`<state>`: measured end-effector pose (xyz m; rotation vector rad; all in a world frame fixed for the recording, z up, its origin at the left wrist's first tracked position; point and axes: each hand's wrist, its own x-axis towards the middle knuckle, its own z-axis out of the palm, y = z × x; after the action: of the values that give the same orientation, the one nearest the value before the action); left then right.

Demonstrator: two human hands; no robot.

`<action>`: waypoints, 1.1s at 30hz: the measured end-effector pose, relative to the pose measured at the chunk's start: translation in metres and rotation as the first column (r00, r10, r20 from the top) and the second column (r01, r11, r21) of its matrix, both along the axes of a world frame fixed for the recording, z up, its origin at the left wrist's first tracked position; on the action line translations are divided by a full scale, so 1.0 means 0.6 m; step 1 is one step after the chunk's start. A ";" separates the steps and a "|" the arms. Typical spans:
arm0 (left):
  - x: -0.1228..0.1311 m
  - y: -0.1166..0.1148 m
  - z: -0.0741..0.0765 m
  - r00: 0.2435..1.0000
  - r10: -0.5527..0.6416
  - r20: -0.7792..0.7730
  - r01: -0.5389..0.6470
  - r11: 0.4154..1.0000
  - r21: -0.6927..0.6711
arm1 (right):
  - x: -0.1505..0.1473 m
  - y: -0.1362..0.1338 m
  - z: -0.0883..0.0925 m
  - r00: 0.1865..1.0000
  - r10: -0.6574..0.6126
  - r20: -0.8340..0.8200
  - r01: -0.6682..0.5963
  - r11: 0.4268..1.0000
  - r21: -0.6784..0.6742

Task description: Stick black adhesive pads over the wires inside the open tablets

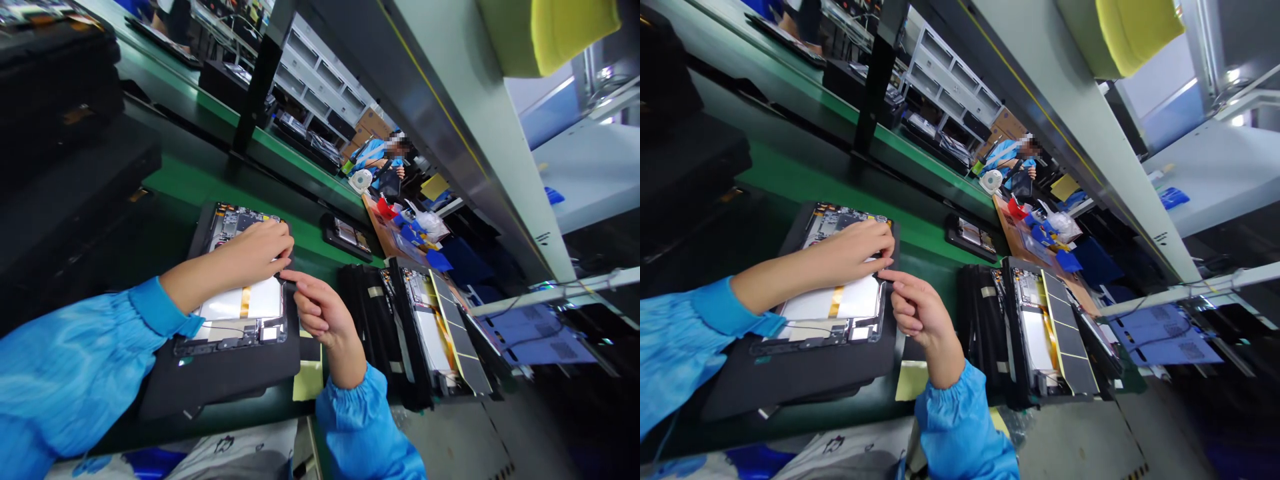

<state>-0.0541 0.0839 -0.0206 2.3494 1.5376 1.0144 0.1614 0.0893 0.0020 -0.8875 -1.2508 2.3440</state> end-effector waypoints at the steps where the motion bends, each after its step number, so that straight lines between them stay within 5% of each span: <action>1: 0.000 0.000 0.000 1.000 -0.002 0.003 0.002 1.000 0.003 | 0.002 -0.007 -0.002 1.000 -0.018 -0.021 0.018 1.000 -0.016; 9: -0.002 0.002 -0.001 1.000 -0.017 0.010 0.016 1.000 0.023 | 0.025 -0.042 -0.015 0.977 -0.169 -0.126 0.144 0.971 -0.189; 20: -0.002 -0.001 0.005 0.999 -0.036 0.024 0.036 0.999 0.001 | 0.017 -0.039 0.001 0.993 -0.071 -0.090 0.069 0.997 -0.026; 26: -0.005 0.004 0.000 0.997 -0.043 0.057 0.044 0.999 -0.017 | 0.003 -0.029 0.014 0.999 -0.004 -0.046 -0.001 0.994 -0.113; 33: -0.015 -0.002 0.016 0.982 -0.117 0.147 0.117 0.993 0.006 | 0.008 -0.035 0.013 0.990 -0.100 -0.104 0.082 0.983 -0.163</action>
<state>-0.0628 0.0825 -0.0109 2.2758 1.3310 1.1292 0.1665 0.0682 0.0097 -0.8296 -0.9701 2.4098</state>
